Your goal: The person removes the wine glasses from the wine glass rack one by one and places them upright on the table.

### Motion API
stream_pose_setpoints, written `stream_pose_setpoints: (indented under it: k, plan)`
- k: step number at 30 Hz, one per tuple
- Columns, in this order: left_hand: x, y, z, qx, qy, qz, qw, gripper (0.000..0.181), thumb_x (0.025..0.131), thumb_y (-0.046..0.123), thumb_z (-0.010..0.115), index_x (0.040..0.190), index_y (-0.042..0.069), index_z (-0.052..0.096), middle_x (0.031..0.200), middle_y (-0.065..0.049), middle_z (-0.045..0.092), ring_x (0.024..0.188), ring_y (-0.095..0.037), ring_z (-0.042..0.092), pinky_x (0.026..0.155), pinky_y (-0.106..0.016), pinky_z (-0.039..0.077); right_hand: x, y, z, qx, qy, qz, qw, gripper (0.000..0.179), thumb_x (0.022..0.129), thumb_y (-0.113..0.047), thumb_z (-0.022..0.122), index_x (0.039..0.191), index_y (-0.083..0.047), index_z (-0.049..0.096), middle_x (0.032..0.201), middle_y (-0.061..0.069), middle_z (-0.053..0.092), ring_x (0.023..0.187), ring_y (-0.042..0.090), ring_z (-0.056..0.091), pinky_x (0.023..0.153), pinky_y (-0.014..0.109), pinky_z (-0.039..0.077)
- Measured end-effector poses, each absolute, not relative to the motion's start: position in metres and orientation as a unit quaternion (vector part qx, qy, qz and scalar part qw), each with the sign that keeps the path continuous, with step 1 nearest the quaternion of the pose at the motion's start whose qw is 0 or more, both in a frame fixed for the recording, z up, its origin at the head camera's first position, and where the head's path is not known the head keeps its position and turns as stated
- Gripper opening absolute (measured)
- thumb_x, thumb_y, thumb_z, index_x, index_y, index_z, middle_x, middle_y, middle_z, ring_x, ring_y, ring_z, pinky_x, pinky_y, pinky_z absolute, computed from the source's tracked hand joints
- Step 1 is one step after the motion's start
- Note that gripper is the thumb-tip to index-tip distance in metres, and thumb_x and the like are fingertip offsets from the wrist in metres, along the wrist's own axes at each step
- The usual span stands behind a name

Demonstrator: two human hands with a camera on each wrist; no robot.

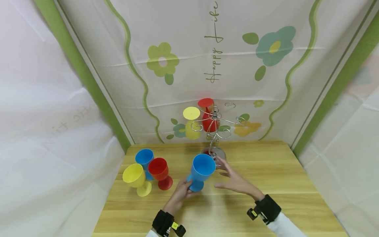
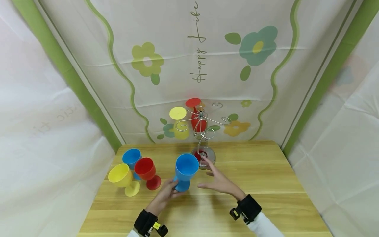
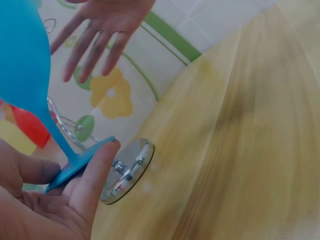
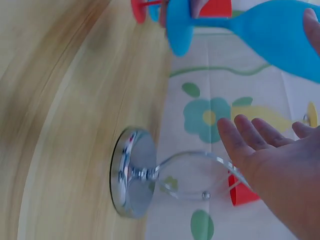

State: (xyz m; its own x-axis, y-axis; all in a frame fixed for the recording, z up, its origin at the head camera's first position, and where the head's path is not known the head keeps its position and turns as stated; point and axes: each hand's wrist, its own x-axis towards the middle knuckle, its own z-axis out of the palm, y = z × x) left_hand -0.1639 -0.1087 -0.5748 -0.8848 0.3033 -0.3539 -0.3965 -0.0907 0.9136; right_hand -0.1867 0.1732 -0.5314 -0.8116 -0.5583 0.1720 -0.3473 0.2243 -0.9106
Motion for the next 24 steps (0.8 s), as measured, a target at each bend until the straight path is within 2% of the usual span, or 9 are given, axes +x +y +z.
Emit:
stream_pose_setpoints:
  k: [5,13,24]
  plan:
    - [-0.159,-0.105,-0.58,-0.027,0.638,0.729,0.247,0.055,0.111,0.027,0.043,0.153,-0.008,0.034,0.146,-0.03,0.054,0.12,-0.034,0.069,0.103,-0.05,0.054,-0.186,0.151,-0.53,-0.298,0.748,-0.581,0.118,0.101,0.09,-0.018,0.079,0.164,-0.012,0.011,0.162,0.027,0.031,0.142,0.055,0.04,0.108,0.07,0.043]
    - [-0.156,-0.104,-0.588,-0.02,0.633,0.731,0.255,0.055,0.111,0.028,0.044,0.151,-0.008,0.038,0.14,-0.027,0.061,0.116,-0.033,0.071,0.096,-0.046,0.059,-0.181,0.135,-0.533,-0.301,0.726,-0.605,0.127,0.086,0.09,-0.021,0.079,0.156,-0.004,0.027,0.153,0.027,0.044,0.137,0.054,0.046,0.108,0.071,0.042]
    - [-0.157,-0.105,-0.586,-0.02,0.633,0.73,0.256,0.057,0.111,0.03,0.044,0.153,-0.008,0.036,0.142,-0.028,0.058,0.116,-0.034,0.071,0.1,-0.05,0.056,-0.181,0.131,-0.532,-0.274,0.722,-0.622,0.126,0.088,0.09,-0.019,0.08,0.156,-0.003,0.025,0.153,0.029,0.043,0.137,0.055,0.046,0.109,0.069,0.043]
